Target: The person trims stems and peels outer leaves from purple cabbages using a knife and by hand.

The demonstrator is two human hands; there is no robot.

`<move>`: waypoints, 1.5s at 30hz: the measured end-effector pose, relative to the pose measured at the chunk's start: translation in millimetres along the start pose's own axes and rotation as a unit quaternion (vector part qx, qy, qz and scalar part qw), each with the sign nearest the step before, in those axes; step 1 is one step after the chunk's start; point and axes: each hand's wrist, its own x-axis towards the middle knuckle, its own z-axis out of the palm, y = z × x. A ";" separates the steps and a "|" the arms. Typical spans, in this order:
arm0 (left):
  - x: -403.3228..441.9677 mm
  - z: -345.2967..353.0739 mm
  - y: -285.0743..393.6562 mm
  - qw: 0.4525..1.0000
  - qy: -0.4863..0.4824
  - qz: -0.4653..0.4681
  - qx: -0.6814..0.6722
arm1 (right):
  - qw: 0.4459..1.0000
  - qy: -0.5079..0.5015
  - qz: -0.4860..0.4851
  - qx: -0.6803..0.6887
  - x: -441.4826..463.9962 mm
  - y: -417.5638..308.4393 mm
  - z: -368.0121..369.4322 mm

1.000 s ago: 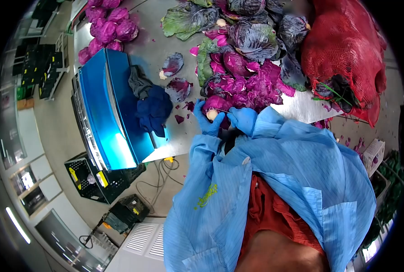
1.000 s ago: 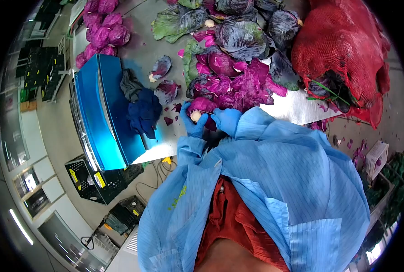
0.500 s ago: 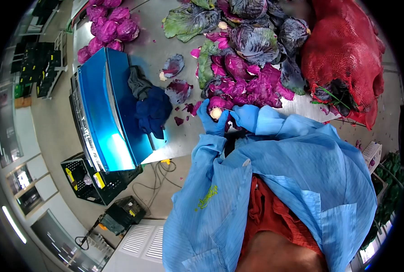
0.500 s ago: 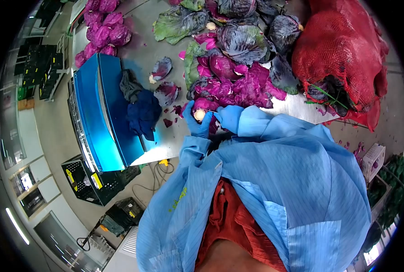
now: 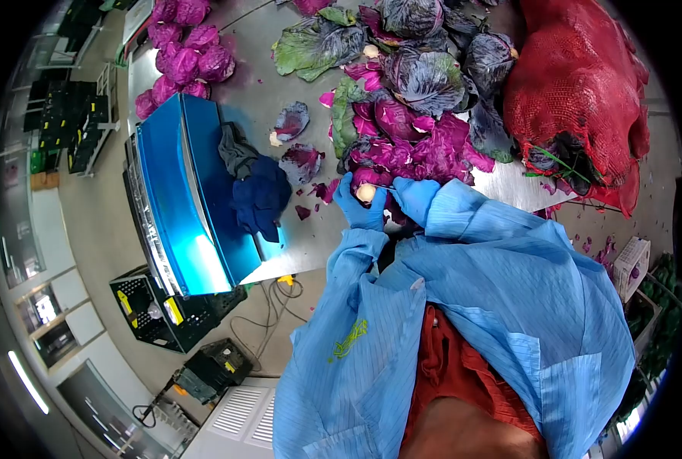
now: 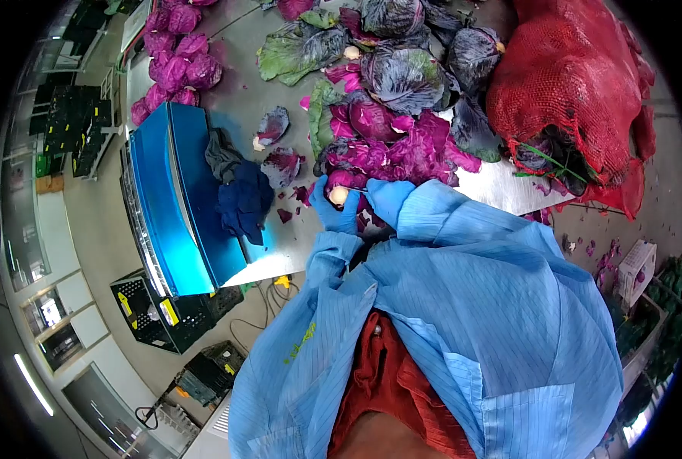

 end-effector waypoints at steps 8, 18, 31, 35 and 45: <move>7.3 14.4 -3.2 0.998 0.039 -0.018 0.046 | 0.998 0.059 0.000 -0.018 13.3 14.0 12.7; 9.3 12.5 -0.5 1.000 0.024 -0.013 0.007 | 0.992 0.115 0.042 0.021 25.4 27.1 6.5; 6.1 -17.7 -10.4 0.996 -0.070 0.027 -0.053 | 0.995 0.015 -0.004 0.095 40.5 2.8 -32.6; -3.0 -29.2 23.3 0.993 -0.044 0.080 0.070 | 0.993 -0.023 -0.002 0.116 50.5 4.1 -35.4; 2.2 -23.6 11.2 0.987 -0.052 0.098 0.114 | 1.000 0.001 -0.008 -0.011 40.6 -20.5 -23.4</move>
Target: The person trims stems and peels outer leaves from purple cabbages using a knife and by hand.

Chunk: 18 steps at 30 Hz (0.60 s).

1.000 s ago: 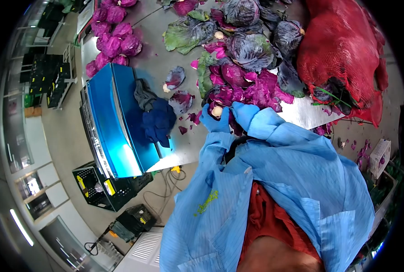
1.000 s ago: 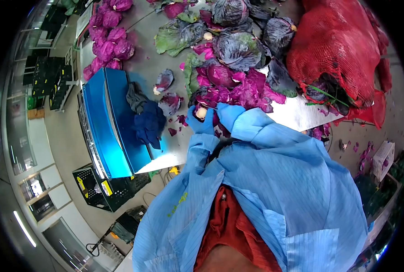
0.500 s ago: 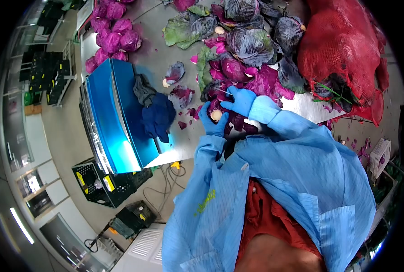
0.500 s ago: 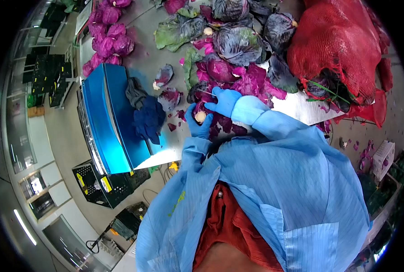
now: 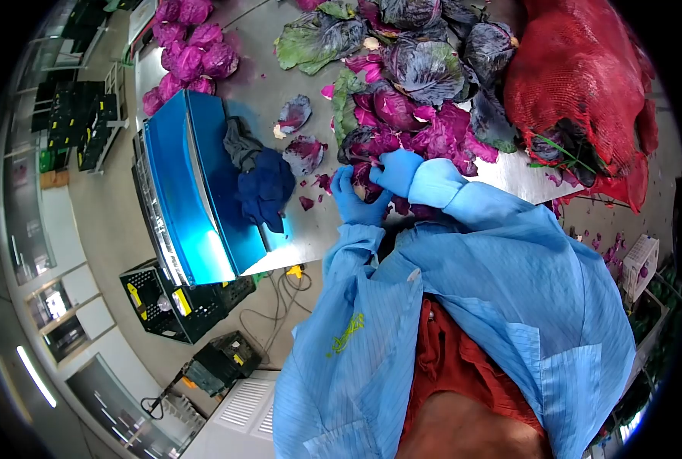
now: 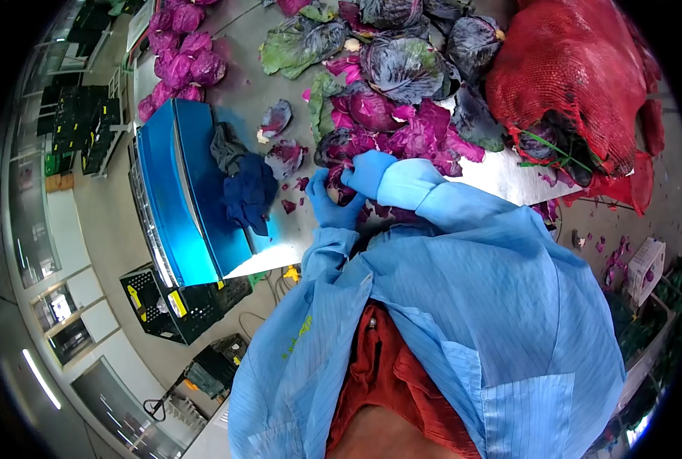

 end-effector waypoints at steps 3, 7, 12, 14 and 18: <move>1.8 -1.3 1.3 1.000 -0.005 0.000 0.015 | 0.999 -0.013 0.040 0.028 12.6 15.8 1.2; -1.7 -1.6 -4.0 0.999 0.004 0.034 -0.005 | 1.000 0.005 -0.007 -0.004 14.1 34.1 -2.2; -8.3 -14.4 -12.5 0.997 -0.006 0.063 -0.048 | 0.995 0.029 0.058 0.077 18.1 57.9 6.8; -13.4 -18.5 -26.5 0.993 -0.010 0.056 -0.105 | 0.961 0.015 0.164 0.222 22.1 69.2 16.2; -25.7 -33.0 -49.4 0.984 -0.041 0.037 -0.170 | 0.940 0.011 0.191 0.282 9.1 65.7 13.5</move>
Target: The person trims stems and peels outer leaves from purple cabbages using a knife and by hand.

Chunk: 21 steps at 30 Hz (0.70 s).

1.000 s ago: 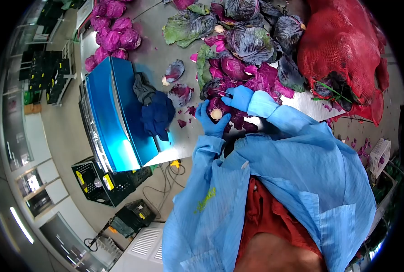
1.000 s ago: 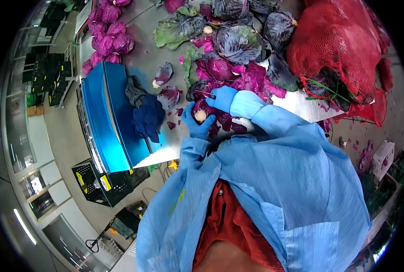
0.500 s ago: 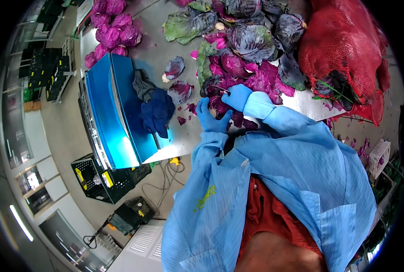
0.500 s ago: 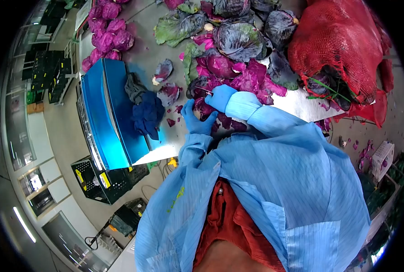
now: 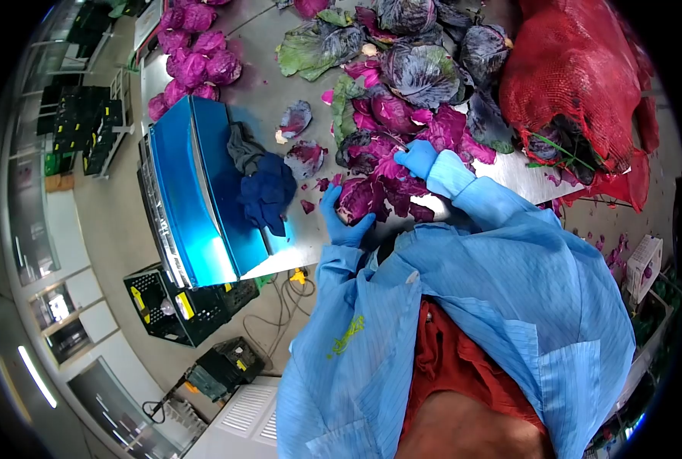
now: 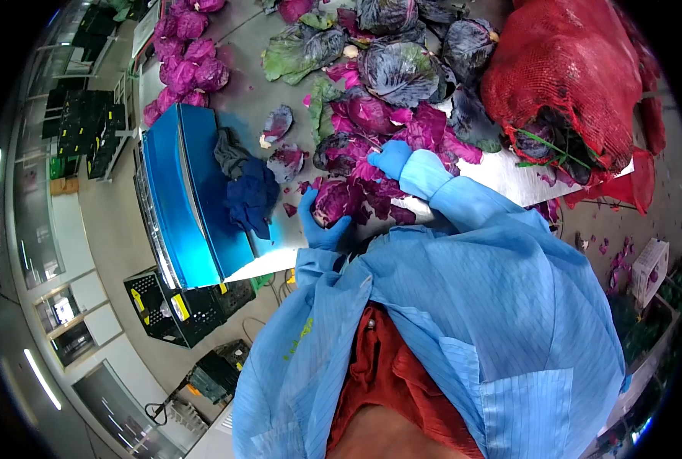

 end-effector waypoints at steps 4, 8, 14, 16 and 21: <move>-15.2 -11.1 7.0 0.995 -0.033 -0.073 -0.066 | 0.997 0.003 -0.010 0.081 -29.2 -5.4 1.8; -12.9 -13.1 -0.3 0.965 0.006 -0.162 -0.206 | 0.984 0.035 -0.171 -0.040 -64.7 -23.5 3.4; -18.8 -15.3 -39.0 0.937 0.027 -0.298 -0.180 | 0.983 -0.010 -0.184 -0.003 -87.2 -37.5 7.6; -18.8 -19.9 -24.9 0.887 0.003 -0.290 -0.359 | 0.980 0.039 -0.196 -0.001 -80.1 -29.9 1.6; -10.2 -26.3 7.6 0.787 -0.022 -0.266 -0.556 | 0.988 0.065 -0.078 0.116 -77.8 -17.0 -38.1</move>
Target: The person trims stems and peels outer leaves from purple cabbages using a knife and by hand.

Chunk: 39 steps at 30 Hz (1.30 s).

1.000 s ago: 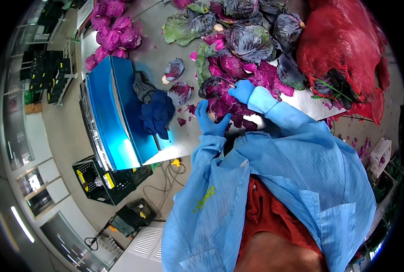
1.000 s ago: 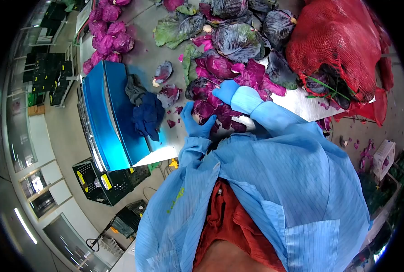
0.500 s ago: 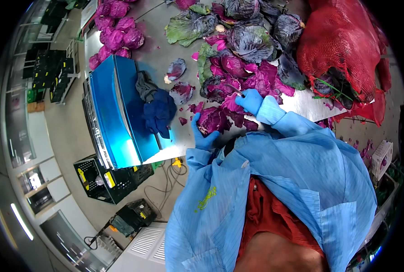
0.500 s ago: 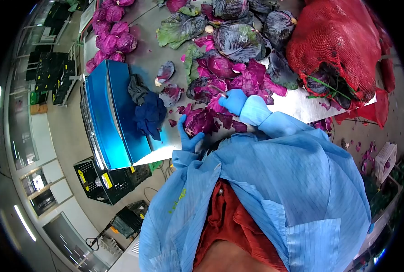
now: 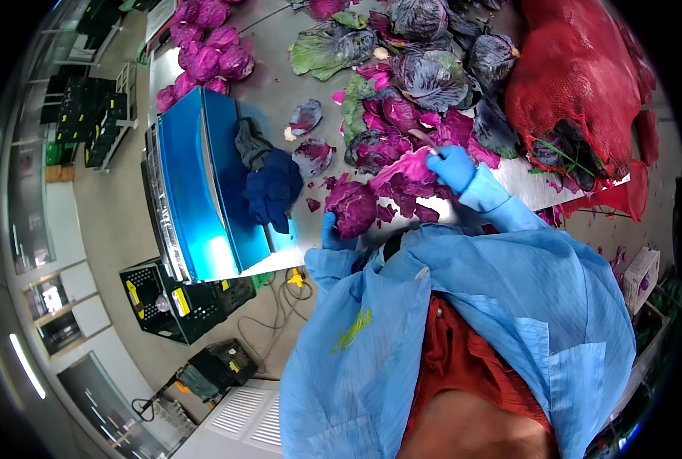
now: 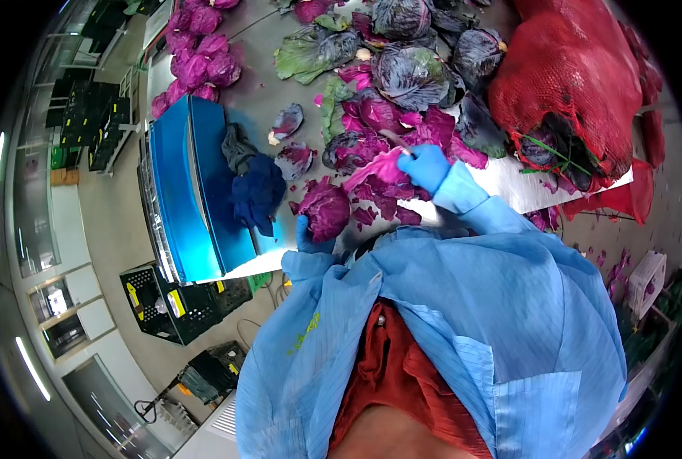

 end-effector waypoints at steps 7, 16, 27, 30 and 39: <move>2.7 8.7 5.7 0.981 -0.039 -0.019 -0.188 | 0.988 0.090 0.021 -0.123 3.3 16.5 -47.2; 4.1 68.3 12.2 0.996 -0.082 -0.024 -0.003 | 0.948 -0.072 -0.310 -0.013 -51.8 -81.5 16.7; 0.7 59.8 2.9 0.999 -0.045 -0.005 0.020 | 0.931 -0.166 -0.324 -0.014 -49.6 -67.5 49.0; 3.7 62.8 4.8 0.998 -0.053 -0.037 0.012 | 0.918 -0.150 -0.365 -0.025 -46.4 -64.3 45.8; 2.5 83.9 3.7 0.998 -0.026 -0.035 0.040 | 0.895 -0.157 -0.411 -0.073 -37.2 -45.6 35.2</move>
